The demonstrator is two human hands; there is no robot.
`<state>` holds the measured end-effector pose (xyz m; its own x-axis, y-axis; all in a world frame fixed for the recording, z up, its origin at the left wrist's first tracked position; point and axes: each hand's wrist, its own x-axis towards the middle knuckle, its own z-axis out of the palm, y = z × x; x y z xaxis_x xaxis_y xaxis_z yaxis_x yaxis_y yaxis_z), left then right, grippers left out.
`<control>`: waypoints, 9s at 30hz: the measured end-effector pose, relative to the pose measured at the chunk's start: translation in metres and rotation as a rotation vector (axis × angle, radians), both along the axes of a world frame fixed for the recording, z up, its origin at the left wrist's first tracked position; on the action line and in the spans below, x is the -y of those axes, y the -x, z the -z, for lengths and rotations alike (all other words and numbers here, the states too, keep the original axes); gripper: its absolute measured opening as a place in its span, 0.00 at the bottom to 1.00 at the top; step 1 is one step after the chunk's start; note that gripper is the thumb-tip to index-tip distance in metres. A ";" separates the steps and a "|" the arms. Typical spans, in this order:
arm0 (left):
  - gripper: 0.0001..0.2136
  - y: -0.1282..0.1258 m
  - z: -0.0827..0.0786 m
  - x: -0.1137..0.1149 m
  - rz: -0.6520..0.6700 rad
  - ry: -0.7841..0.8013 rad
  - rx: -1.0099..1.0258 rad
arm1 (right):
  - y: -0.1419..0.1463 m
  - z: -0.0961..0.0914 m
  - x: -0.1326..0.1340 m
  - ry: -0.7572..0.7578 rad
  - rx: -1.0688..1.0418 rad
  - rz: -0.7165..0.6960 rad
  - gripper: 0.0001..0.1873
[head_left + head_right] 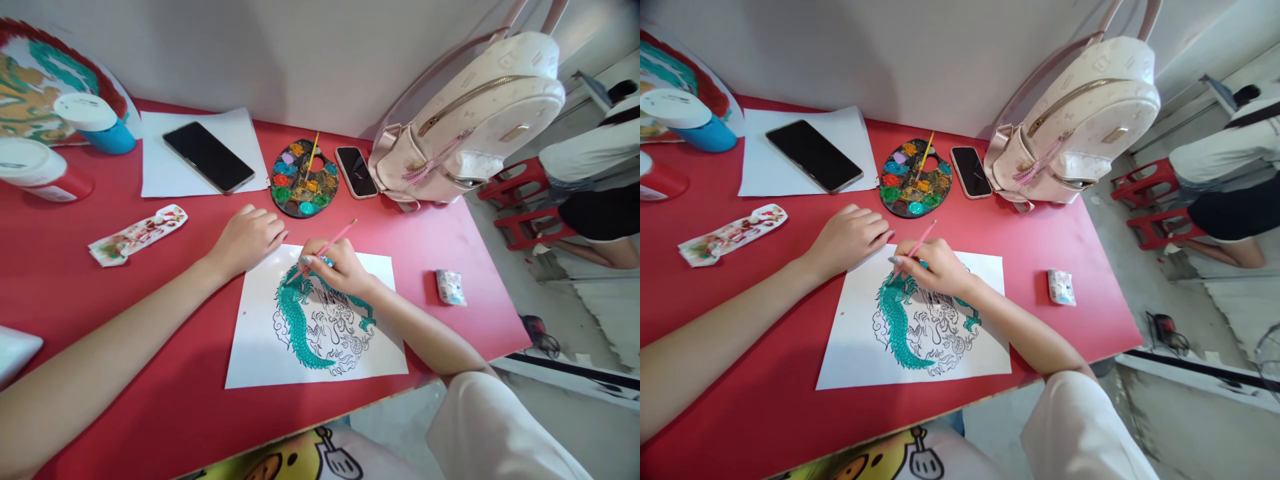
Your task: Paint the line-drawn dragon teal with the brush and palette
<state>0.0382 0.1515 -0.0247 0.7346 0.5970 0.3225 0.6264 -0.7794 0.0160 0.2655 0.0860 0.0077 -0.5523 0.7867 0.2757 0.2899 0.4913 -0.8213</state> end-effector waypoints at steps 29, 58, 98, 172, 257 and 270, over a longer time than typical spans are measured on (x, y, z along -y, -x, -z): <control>0.18 0.000 0.002 0.000 -0.001 0.005 0.038 | -0.004 0.001 -0.002 -0.102 -0.030 -0.066 0.26; 0.21 0.014 0.002 -0.005 0.214 0.115 0.136 | -0.034 0.032 -0.002 -0.074 -0.398 0.505 0.21; 0.17 0.008 -0.001 -0.003 0.234 0.176 0.114 | -0.036 0.034 -0.003 -0.070 -0.217 0.583 0.23; 0.18 0.008 0.004 -0.003 0.240 0.093 0.069 | -0.017 0.015 0.022 0.344 -0.279 0.285 0.30; 0.19 0.005 -0.001 -0.002 0.209 0.172 0.075 | -0.017 0.010 0.023 0.301 -0.259 0.362 0.33; 0.19 0.006 0.002 -0.002 0.221 0.136 0.064 | -0.020 0.013 0.021 0.265 -0.258 0.412 0.33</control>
<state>0.0325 0.1537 -0.0262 0.8326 0.4655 0.3001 0.4357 -0.8850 0.1641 0.2858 0.0654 -0.0051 -0.1254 0.9843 0.1242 0.1874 0.1464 -0.9713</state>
